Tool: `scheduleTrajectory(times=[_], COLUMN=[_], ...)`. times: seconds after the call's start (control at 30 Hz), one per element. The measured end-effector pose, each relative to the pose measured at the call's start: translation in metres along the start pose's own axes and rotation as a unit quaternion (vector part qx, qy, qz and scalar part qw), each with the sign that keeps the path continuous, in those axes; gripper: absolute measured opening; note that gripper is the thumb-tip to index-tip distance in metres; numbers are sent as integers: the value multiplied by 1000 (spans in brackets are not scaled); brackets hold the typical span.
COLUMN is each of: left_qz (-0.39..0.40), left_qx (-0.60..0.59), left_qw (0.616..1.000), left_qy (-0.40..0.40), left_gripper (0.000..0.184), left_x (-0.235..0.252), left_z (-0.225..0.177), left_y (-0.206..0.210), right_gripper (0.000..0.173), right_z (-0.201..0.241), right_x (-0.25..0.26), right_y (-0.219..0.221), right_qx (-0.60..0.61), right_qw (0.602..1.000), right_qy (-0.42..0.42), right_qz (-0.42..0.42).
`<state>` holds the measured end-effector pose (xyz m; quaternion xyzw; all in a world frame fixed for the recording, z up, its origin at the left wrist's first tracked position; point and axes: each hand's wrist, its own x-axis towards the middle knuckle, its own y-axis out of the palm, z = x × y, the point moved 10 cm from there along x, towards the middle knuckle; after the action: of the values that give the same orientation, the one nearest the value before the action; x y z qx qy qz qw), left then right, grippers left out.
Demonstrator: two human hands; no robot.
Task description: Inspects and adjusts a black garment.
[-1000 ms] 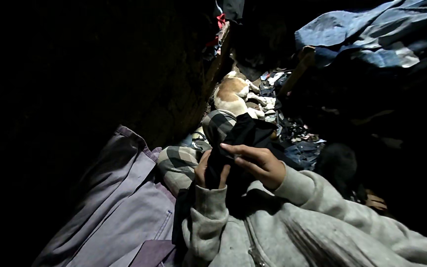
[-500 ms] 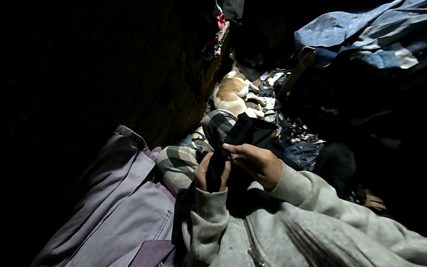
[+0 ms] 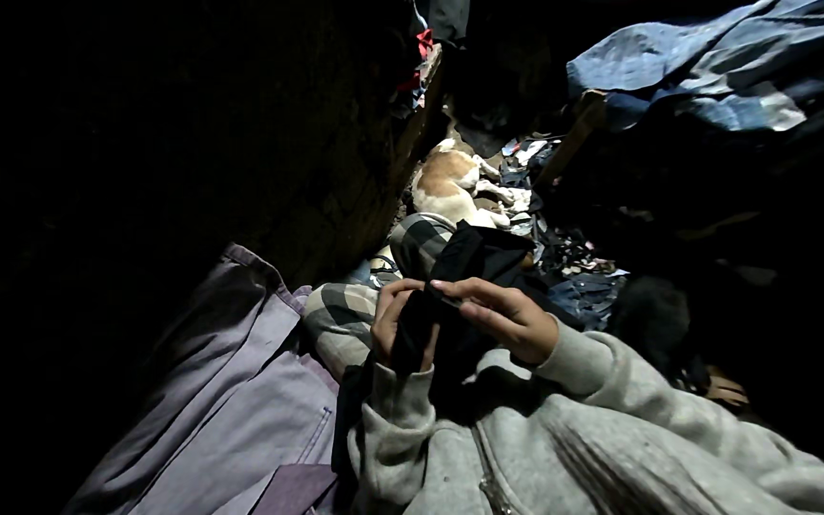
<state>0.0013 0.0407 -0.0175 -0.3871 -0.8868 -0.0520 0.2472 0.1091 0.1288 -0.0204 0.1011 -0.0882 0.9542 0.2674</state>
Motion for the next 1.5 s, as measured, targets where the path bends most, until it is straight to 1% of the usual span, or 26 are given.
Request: scheduleTrajectory(times=[0.07, 0.1, 0.17, 0.23, 0.27, 0.33, 0.37, 0.4, 0.43, 0.47, 0.5, 0.57, 0.63, 0.7, 0.73, 0.83, 0.97, 1.1, 1.2, 1.3, 1.4, 1.5], left_qz=[34, 33, 12, -14, -31, -48, -47, -44, -44, -48, -55, -55, -48, -45, -43, -18, -13, -33, -53, -46, -38, -53], left_qx=[-25, -41, -108, -229, -240, -124, -74, -61, -71, -75, -72, -69, -63, -41, -21, 27, 36, 7, 3, 11, 35, 43], left_qw=[999, 998, 994, 970, 964, 981, 984, 982, 980, 981, 980, 981, 983, 979, 981, 994, 997, 996, 996, 997, 996, 995], left_qy=[28, 33, 2, -78, -114, -140, -153, -173, -182, -173, -175, -172, -166, -193, -190, -107, -67, -86, -77, -63, -76, -66], left_gripper=[40, 40, 27, 8, 6, 10, 14, 13, 11, 13, 14, 13, 17, 18, 19, 21, 18, 17, 18, 18, 18, 17], left_x=[1, 2, 3, 3, 2, 2, 2, 0, -4, -9, -9, -5, -4, -2, -1, 0, -3, -3, -4, -3, -2, -2], left_z=[1, 1, 3, 15, 18, 15, 15, 20, 30, 41, 42, 25, 13, 3, -1, -9, -12, -9, -9, -12, -13, -10], left_y=[6, 8, 11, 16, 16, 8, 5, 4, 3, 1, -2, -5, -5, -6, -6, -1, 6, 2, -2, 0, 3, 1], right_gripper=[41, 41, 41, 41, 41, 40, 39, 39, 38, 39, 40, 42, 42, 41, 40, 37, 34, 36, 40, 39, 37, 37], right_z=[1, 1, 2, 6, 9, 14, 15, 16, 17, 18, 20, 22, 22, 23, 23, 21, 13, 12, 10, 7, 4, 4], right_x=[-1, -2, -2, -2, -2, -3, -3, -4, -5, -6, -7, -8, -9, -10, -10, -10, -7, -8, -11, -11, -8, -5], right_y=[2, 2, 1, -1, -3, -4, -4, -5, -5, -5, -5, -6, -6, -5, -5, -5, -7, -7, -8, -10, -9, -7], right_qx=[31, 40, 44, 12, -14, -81, -124, -171, -213, -250, -280, -315, -327, -332, -334, -328, -284, -262, -270, -272, -241, -203], right_qw=[999, 999, 999, 1000, 1000, 995, 990, 983, 974, 966, 957, 946, 941, 938, 937, 940, 956, 963, 961, 960, 969, 978], right_qy=[6, 8, 7, -12, -26, -53, -62, -66, -69, -71, -71, -79, -88, -94, -91, -77, -50, -58, -47, -40, -35, -39], right_qz=[15, 17, 13, 5, 3, 1, -5, -10, -19, -23, -22, -26, -31, -37, -40, -56, -58, -37, -36, -48, -52, -41])
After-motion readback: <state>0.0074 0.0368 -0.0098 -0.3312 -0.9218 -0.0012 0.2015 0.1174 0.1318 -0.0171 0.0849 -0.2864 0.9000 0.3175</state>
